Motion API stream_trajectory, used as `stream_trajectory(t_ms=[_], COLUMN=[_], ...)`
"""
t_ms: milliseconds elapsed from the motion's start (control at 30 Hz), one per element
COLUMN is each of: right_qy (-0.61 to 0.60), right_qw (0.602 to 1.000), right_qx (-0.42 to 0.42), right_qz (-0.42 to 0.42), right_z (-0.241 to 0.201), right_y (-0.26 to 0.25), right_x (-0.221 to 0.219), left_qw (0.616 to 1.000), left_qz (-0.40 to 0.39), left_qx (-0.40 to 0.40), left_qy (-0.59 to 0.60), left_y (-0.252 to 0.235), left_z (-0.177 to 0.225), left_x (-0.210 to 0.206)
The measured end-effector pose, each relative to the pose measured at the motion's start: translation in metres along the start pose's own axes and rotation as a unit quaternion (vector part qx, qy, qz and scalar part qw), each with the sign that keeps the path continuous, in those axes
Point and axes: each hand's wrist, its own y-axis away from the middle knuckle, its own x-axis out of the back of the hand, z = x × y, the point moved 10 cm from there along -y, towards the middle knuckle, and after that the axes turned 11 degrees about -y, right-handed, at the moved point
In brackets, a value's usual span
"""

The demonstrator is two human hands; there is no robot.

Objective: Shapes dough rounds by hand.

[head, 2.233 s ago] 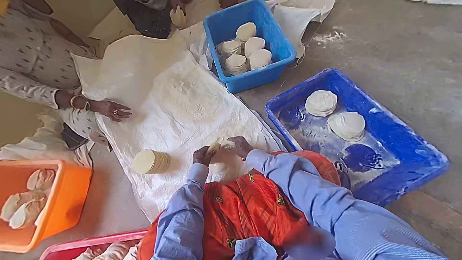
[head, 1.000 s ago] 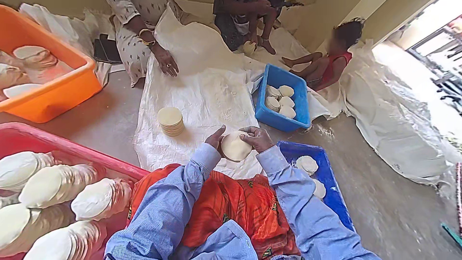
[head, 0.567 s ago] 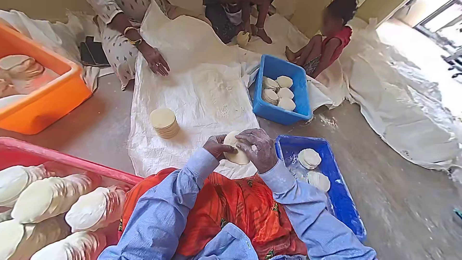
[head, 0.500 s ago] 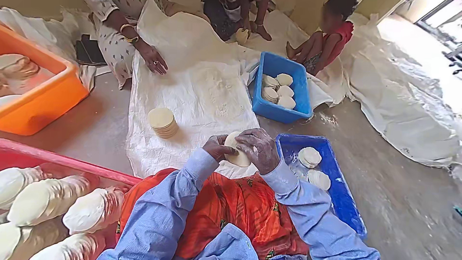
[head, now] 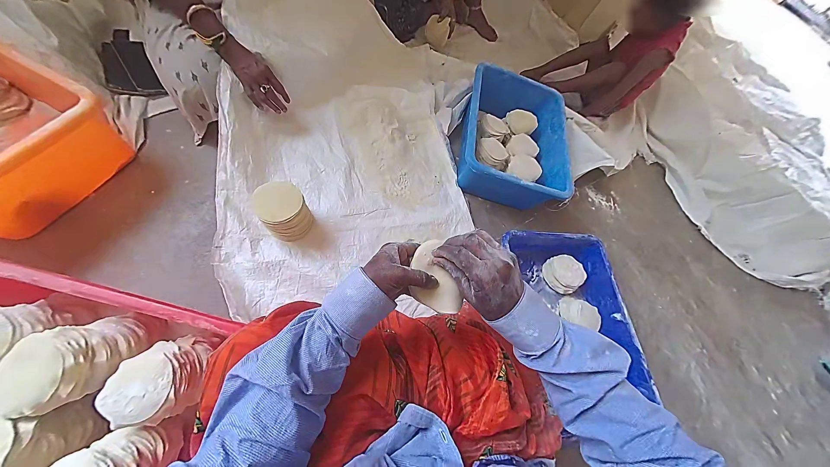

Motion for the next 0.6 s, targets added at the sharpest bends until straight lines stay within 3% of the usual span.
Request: stream_trajectory(t_ms=[133,233,367,500,533,600], right_qy=[-0.021,-0.124,-0.371,-0.587,-0.607,-0.634], right_qw=[0.998,0.965,0.831,0.668,0.650,0.661], right_qx=[-0.052,-0.196,-0.387,-0.451,-0.456,-0.401], right_qz=[0.028,0.119,0.146,0.070,0.046,-0.018], right_z=[0.009,0.046,0.096,0.095,0.090,0.085], right_y=[0.000,0.009,0.035,0.056,0.062,0.056], right_x=[0.005,0.024,0.021,-0.025,-0.033,-0.058], left_qw=[1.000,0.999,0.996,0.993,0.996,0.993], left_qz=[-0.008,-0.029,-0.054,-0.081,-0.070,-0.010], left_qx=[-0.006,-0.018,-0.045,-0.054,-0.043,0.014], left_qy=[0.002,0.016,0.059,0.071,0.032,-0.119], left_y=[-0.001,-0.001,0.001,0.000,-0.002,0.008], left_z=[-0.001,0.002,0.009,0.006,0.004,0.010], left_x=[-0.001,-0.003,-0.004,-0.010,-0.015,-0.001])
